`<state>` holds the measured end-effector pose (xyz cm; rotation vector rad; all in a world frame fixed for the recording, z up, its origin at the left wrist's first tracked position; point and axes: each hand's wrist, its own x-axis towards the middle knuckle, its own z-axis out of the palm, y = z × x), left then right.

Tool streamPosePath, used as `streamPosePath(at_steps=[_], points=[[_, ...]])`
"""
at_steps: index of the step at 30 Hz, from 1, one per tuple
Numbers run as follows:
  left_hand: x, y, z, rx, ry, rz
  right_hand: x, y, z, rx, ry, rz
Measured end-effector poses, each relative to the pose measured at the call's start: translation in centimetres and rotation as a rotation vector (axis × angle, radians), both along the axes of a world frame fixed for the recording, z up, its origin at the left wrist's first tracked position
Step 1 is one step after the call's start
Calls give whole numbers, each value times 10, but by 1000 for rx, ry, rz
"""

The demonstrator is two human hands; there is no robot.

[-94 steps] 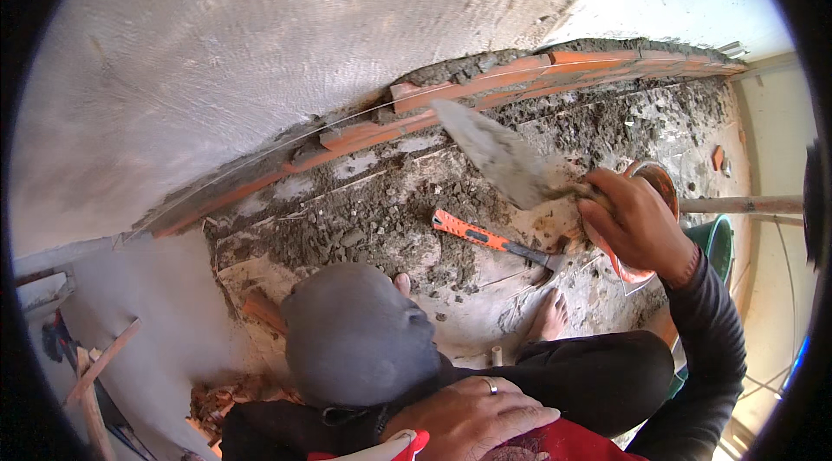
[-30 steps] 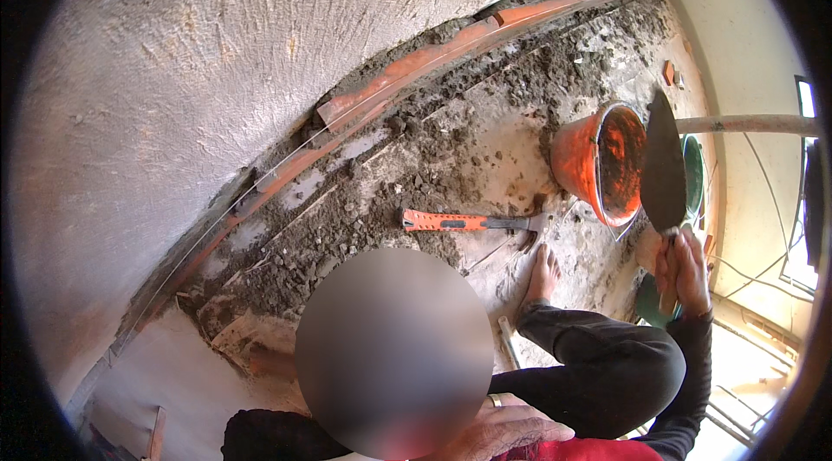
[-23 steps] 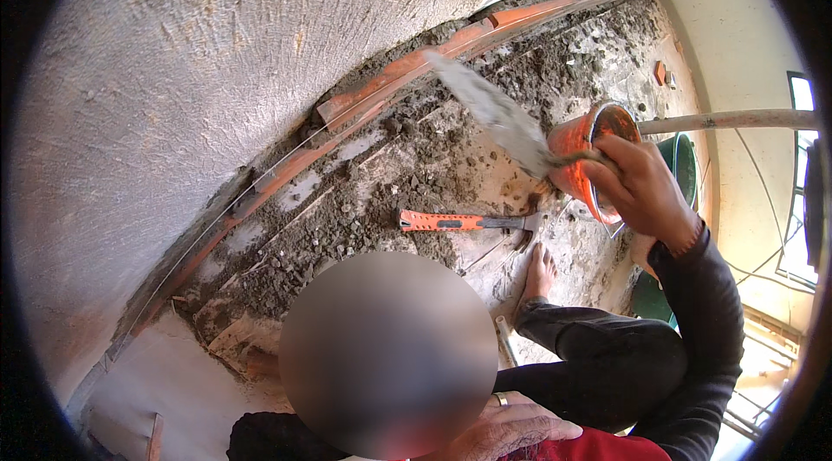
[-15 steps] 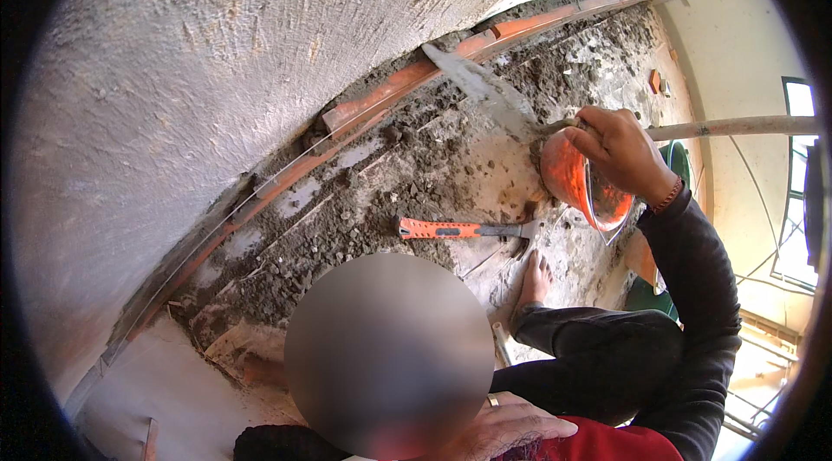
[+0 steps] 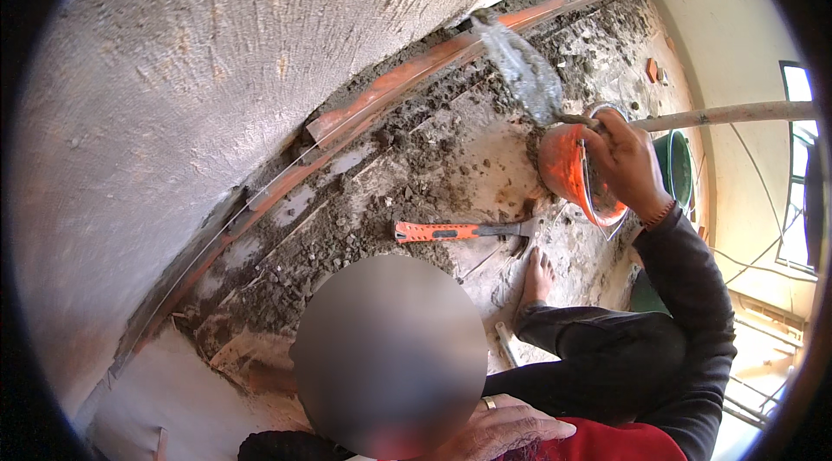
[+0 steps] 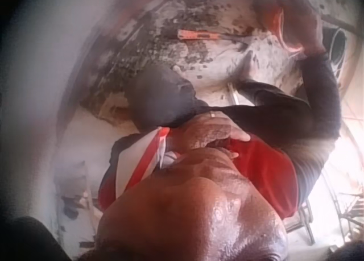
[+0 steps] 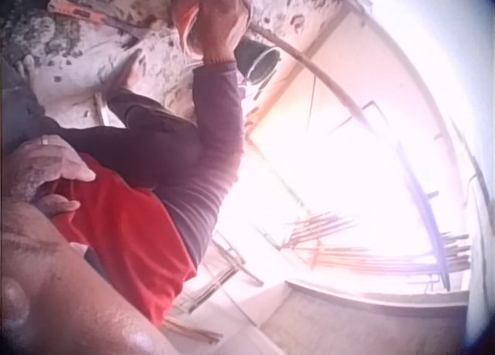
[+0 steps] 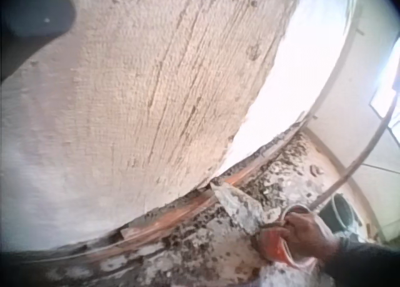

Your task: The person applies mortar to a thin brick with a trowel, presses the brick onto the wall, and taps it into place with a hammer handle.

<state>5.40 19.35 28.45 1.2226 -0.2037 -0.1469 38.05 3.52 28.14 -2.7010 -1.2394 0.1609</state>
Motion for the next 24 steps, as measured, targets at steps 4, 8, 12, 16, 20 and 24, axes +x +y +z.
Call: streamPosePath(at_steps=[4,8,12,16,20,24], points=[[-2,0,-1,5,16,5,-12,-39,30,55,16,-145],[-4,0,0,3,30,3,-37,-141,42,108,289,-540],[-10,4,-1,4,30,7,-63,-201,23,329,742,-936],[-14,5,-1,7,40,3,-58,-173,33,379,821,-683],[-24,6,0,65,111,56,-63,-38,-18,213,1091,-600],[-28,13,-2,40,113,46,-108,26,-151,814,1219,-761]])
